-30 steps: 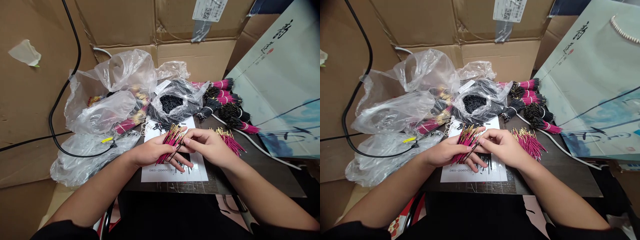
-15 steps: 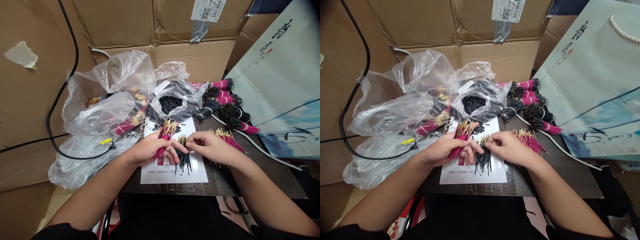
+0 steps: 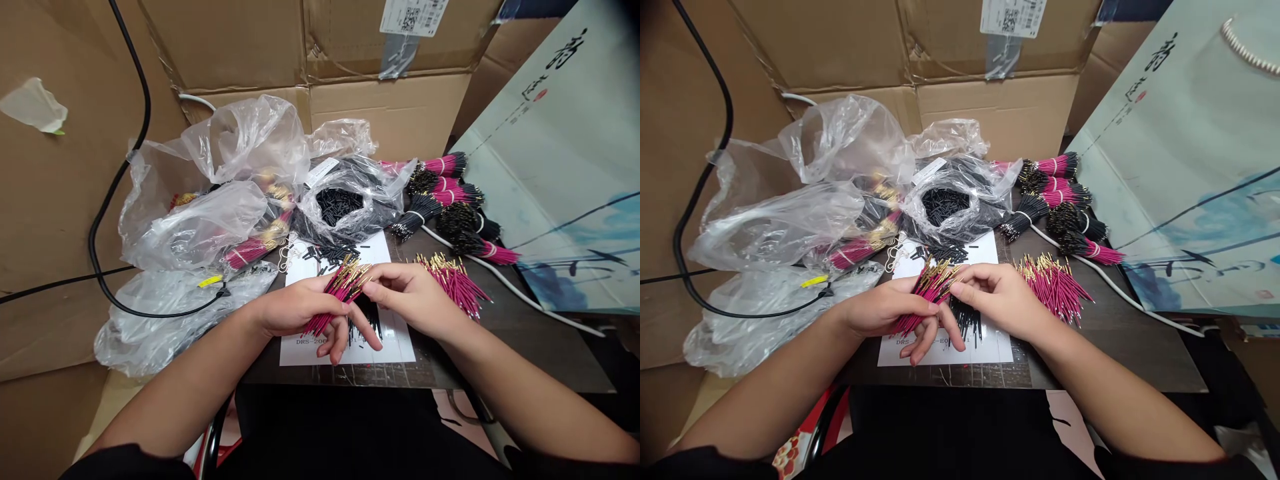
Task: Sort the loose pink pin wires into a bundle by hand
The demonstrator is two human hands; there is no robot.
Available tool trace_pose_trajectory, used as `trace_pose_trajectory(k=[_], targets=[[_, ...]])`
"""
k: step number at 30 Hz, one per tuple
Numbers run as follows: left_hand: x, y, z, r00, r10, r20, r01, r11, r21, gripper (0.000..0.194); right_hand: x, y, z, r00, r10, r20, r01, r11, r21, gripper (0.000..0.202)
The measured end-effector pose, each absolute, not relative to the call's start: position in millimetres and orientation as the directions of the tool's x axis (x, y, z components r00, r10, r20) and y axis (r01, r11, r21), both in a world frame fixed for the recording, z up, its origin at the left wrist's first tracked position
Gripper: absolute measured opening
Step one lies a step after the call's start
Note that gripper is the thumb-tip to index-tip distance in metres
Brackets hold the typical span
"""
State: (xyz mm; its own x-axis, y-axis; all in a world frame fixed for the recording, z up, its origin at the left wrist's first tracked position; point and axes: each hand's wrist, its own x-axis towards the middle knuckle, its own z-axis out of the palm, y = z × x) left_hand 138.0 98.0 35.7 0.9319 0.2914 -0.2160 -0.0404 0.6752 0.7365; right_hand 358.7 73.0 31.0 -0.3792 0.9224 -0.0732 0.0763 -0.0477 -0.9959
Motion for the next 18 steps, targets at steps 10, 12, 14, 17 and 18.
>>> trace_pose_trajectory(k=[10, 12, 14, 17, 18], targets=[[138.1, 97.5, 33.9, 0.926, 0.295, -0.234, -0.05, 0.712, 0.7, 0.045, 362.6, 73.1, 30.8, -0.401, 0.914, -0.065, 0.035, -0.056, -0.998, 0.022], [138.4, 97.3, 34.4, 0.927, 0.294, -0.233, -0.051, 0.713, 0.7, 0.051, 361.0, 72.3, 29.3, -0.401, 0.914, -0.063, 0.048, -0.048, -0.998, 0.022], [138.4, 97.4, 34.1, 0.931, 0.282, -0.231, -0.048, 0.723, 0.69, 0.054, 361.9, 72.5, 30.1, -0.402, 0.913, -0.063, 0.076, -0.036, -0.997, 0.024], [137.9, 97.9, 34.0, 0.923, 0.295, -0.245, -0.05, 0.726, 0.685, 0.054, 378.4, 77.1, 39.8, -0.39, 0.918, -0.068, 0.169, -0.001, -0.986, 0.029], [137.5, 98.1, 34.3, 0.917, 0.309, -0.252, -0.054, 0.722, 0.69, 0.054, 389.0, 79.5, 45.3, -0.38, 0.923, -0.067, 0.221, 0.02, -0.975, 0.031]])
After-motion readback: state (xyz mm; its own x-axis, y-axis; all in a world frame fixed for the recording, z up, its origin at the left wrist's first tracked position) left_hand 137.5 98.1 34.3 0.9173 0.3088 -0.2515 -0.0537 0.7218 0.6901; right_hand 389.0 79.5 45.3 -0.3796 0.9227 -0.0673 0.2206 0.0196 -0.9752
